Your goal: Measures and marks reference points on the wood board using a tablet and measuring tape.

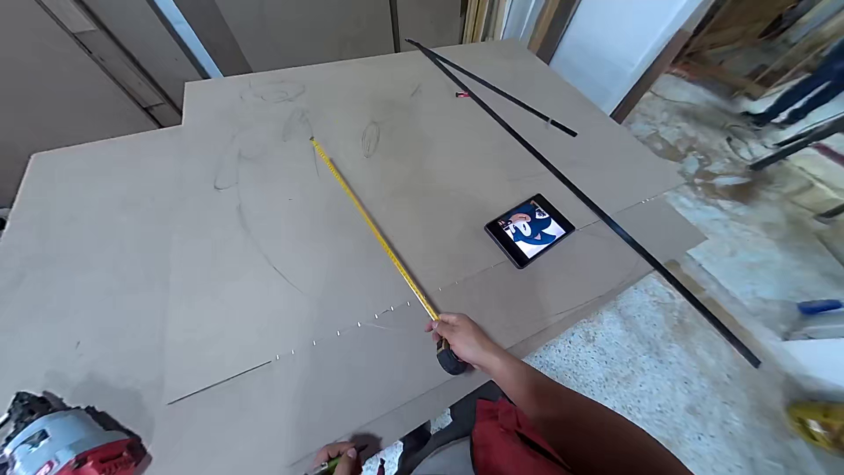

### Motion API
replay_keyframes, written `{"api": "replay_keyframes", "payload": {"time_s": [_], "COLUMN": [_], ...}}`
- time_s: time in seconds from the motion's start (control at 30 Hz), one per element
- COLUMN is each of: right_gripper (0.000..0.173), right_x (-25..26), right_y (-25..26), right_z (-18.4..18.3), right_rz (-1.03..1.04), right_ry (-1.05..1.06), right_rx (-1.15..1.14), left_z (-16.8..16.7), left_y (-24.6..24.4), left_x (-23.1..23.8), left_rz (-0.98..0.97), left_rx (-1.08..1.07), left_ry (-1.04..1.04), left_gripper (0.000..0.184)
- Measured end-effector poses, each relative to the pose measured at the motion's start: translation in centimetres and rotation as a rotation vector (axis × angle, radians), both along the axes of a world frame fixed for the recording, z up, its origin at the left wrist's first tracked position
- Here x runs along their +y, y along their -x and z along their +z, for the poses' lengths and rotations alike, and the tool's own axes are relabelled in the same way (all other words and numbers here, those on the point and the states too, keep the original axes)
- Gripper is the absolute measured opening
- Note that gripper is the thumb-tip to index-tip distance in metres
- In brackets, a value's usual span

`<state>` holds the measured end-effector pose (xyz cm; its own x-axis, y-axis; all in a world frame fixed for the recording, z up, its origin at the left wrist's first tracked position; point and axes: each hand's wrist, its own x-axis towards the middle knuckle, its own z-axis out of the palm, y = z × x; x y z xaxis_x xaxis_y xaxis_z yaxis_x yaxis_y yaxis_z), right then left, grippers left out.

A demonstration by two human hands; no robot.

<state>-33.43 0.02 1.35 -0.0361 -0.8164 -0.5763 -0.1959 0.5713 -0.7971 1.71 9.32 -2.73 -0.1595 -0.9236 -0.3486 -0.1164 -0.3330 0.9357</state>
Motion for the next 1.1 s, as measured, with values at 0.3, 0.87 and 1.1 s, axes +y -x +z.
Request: {"api": "replay_keyframes", "payload": {"time_s": [0.3, 0.87, 1.1], "right_gripper": [0.039, 0.042, 0.038], "right_x": [10.7, 21.1, 17.1], "right_y": [12.0, 38.6, 43.6], "right_z": [-0.8, -0.2, -1.0], "right_rz": [0.38, 0.58, 0.481], "right_ry": [0.081, 0.164, 0.092], "right_rx": [0.144, 0.258, 0.357], "left_z": [2.3, 4.1, 3.0], "left_y": [10.7, 43.4, 45.8], "left_x": [2.5, 0.0, -4.8], "left_rz": [0.112, -0.705, -0.576], "left_rx": [-0.073, -0.331, -0.392], "left_ry": [0.147, 0.316, 0.283], "left_gripper": [0.029, 0.02, 0.014]}}
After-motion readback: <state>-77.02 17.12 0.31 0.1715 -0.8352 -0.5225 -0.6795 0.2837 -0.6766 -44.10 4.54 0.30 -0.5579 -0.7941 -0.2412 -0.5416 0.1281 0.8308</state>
